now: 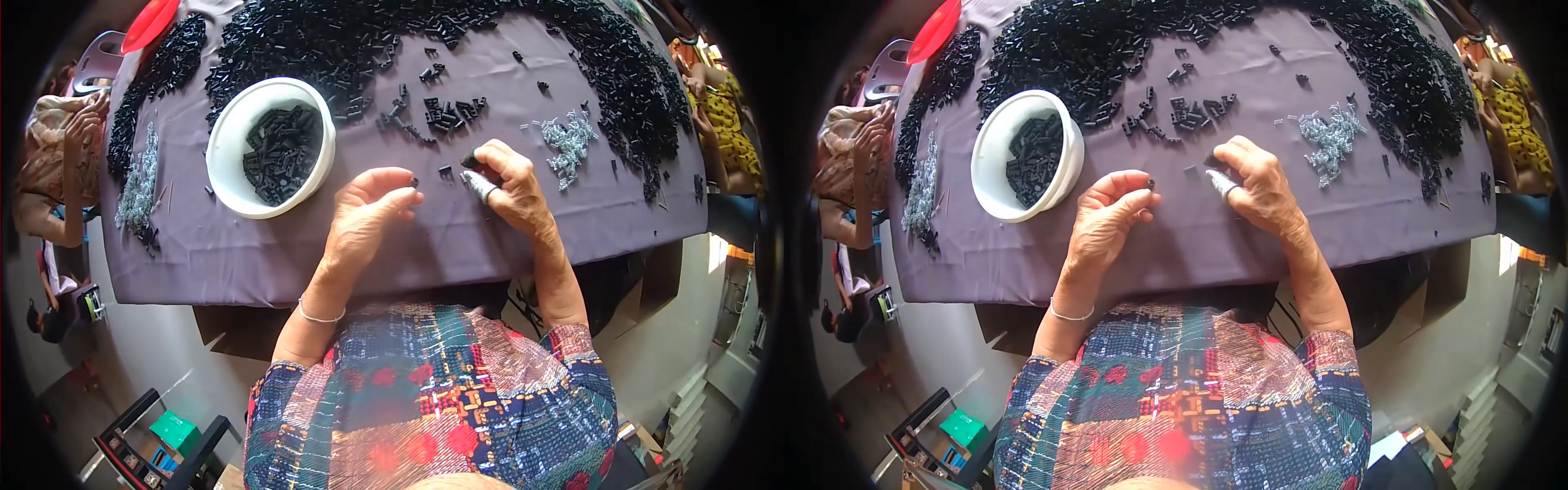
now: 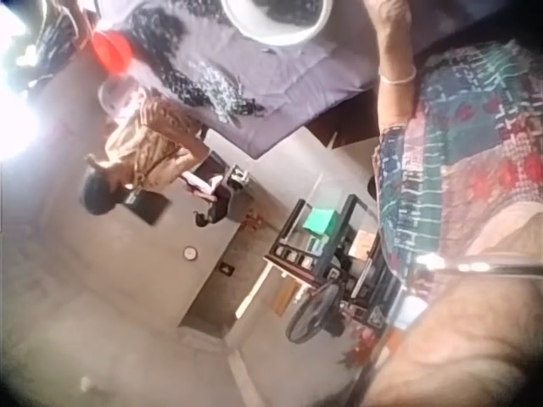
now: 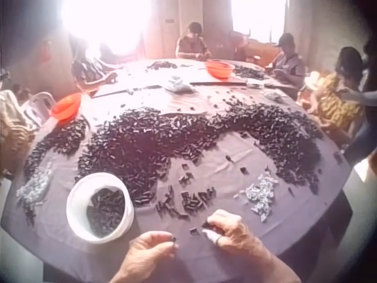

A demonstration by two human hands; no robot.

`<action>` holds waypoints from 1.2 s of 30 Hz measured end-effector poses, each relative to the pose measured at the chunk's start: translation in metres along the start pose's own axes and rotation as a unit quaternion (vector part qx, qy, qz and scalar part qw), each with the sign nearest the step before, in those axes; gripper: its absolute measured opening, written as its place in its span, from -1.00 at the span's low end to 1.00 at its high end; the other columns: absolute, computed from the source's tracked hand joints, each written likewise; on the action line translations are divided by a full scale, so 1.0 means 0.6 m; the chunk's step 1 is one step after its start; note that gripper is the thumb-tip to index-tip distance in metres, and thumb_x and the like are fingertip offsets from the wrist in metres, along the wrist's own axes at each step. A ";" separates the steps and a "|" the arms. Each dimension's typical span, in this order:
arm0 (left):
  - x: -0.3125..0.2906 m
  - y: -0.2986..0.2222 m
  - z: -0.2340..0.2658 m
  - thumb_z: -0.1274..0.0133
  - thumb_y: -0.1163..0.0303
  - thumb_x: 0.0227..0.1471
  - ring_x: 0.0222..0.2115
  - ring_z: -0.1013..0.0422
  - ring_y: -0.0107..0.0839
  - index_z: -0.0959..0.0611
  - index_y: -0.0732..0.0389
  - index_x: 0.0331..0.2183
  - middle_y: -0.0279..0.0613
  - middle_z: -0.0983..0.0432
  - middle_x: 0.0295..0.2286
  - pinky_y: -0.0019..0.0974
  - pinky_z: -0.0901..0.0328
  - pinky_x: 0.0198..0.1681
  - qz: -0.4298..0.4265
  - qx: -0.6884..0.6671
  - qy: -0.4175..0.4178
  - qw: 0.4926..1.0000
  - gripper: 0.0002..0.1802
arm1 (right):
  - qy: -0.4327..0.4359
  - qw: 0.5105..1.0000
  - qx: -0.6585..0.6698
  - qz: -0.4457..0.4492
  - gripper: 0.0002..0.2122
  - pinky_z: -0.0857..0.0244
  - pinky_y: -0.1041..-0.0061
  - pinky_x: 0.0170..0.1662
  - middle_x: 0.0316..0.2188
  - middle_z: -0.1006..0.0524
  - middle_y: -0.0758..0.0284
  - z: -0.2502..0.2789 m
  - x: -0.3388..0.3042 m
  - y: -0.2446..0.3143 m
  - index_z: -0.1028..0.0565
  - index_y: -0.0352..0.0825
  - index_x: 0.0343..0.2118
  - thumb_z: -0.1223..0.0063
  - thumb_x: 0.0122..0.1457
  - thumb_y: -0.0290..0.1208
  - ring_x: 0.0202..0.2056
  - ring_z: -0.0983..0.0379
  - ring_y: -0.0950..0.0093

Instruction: Sorting and inspecting small black plastic components at a workshop table.

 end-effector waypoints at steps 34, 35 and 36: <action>-0.017 0.007 -0.028 -0.13 0.65 -0.06 -0.33 -0.46 -0.55 -0.53 0.32 -0.23 -0.24 -0.53 -0.35 -0.50 -0.37 -0.26 -0.147 0.103 -0.027 0.983 -0.73 | -0.022 0.994 -0.046 0.101 -0.72 -0.39 0.37 -0.26 -0.37 -0.50 0.13 -0.039 -0.027 0.075 -0.45 -0.44 -0.31 -0.09 -0.20 -0.68 -0.33 -0.47 0.18; -0.017 0.009 -0.028 -0.12 0.64 -0.04 -0.33 -0.47 -0.53 -0.53 0.32 -0.23 -0.24 -0.53 -0.34 -0.49 -0.38 -0.28 -0.128 0.080 -0.017 0.988 -0.74 | -0.034 0.997 0.005 0.071 -0.73 -0.40 0.40 -0.28 -0.37 -0.50 0.14 -0.036 -0.027 0.070 -0.45 -0.45 -0.30 -0.10 -0.16 -0.69 -0.35 -0.48 0.20; -0.017 0.005 -0.027 -0.12 0.64 -0.04 -0.33 -0.47 -0.53 -0.53 0.32 -0.23 -0.24 -0.53 -0.34 -0.49 -0.38 -0.28 -0.129 0.079 -0.017 0.988 -0.74 | -0.035 0.996 0.025 0.080 -0.73 -0.41 0.45 -0.30 -0.36 -0.49 0.15 -0.030 -0.022 0.077 -0.45 -0.46 -0.26 -0.11 -0.10 -0.70 -0.38 -0.49 0.26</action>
Point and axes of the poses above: each hand's wrist, its own x-axis towards the middle knuckle, its own z-axis out of the back of the hand, y = z × x, the point moved 5 cm from there along x, towards the middle knuckle
